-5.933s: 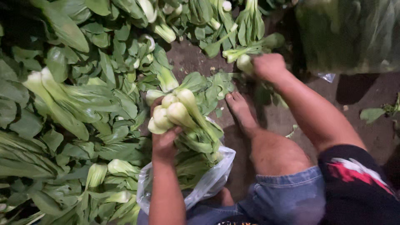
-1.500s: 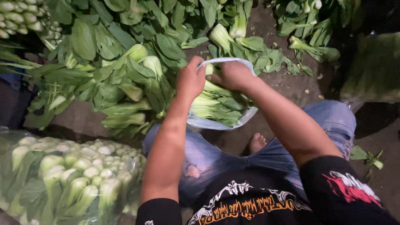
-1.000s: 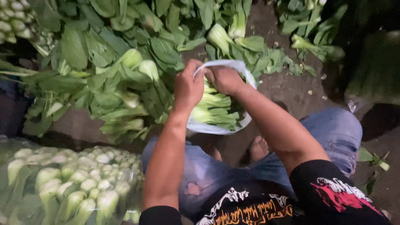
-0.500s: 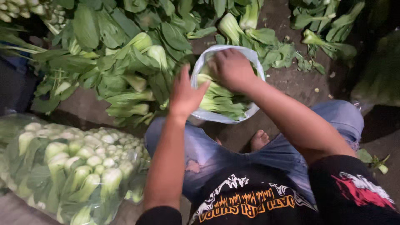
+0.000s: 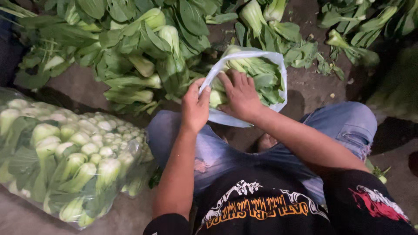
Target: The person sits on the floor and packs bok choy into a plastic bag. They repeatedly pick bunches of bok choy from a large pile, gather them by hand, and place them into the bag, pressing them down to fit more.
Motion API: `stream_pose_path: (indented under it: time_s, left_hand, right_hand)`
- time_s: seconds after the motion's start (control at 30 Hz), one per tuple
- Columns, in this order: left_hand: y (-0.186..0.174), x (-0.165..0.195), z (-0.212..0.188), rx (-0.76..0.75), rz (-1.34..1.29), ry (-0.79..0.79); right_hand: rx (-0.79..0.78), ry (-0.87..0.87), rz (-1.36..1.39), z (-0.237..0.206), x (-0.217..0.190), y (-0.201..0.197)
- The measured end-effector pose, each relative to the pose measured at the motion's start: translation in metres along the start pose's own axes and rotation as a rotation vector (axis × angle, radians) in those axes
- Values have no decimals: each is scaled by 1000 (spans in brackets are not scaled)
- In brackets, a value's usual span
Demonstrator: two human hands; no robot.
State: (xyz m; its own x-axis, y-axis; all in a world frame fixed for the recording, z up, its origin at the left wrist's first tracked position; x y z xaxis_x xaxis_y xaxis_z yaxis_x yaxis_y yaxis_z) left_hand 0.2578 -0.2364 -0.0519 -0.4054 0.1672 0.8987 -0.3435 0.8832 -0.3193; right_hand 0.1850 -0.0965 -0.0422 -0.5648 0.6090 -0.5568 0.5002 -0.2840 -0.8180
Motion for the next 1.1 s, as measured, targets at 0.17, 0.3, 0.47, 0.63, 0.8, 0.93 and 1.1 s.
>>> stream_pose_path:
  time_s: [0.17,0.3,0.47,0.63,0.8,0.93,1.1]
  left_hand:
    - [-2,11,-5,25,-156,166]
    - [0,5,-5,2,-165,5]
    - [2,10,-9,16,-252,17]
    - [5,11,-21,25,-254,123]
    - [17,-3,-12,-14,-448,9]
    - [16,-8,-8,4,-358,-28]
    - [4,-15,-10,22,-428,-108]
  right_hand:
    - [146,-355,-81,-20,-27,5]
    - [145,-269,117,-21,-24,7]
    - [126,-463,-132,-26,-33,12]
    - [59,-462,-203,-30,-25,41]
    - [112,-321,-147,-22,-12,55]
    - [-26,-321,-128,-19,-11,49]
    - [1,-323,313,-23,-7,9]
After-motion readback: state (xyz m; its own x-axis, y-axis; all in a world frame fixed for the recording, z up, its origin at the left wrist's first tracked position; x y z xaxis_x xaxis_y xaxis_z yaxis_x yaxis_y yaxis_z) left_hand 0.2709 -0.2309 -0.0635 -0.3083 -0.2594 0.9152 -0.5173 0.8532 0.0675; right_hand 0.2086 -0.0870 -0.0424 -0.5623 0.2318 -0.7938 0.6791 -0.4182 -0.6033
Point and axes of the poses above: each hand's wrist, its own z-axis towards the middle knuckle, its own y-axis out of the palm, x = y × z, the point moved 7 cm from there along z, towards the middle knuckle, and after that the axes turned 3 degrees about z, right-handed, at the moved point
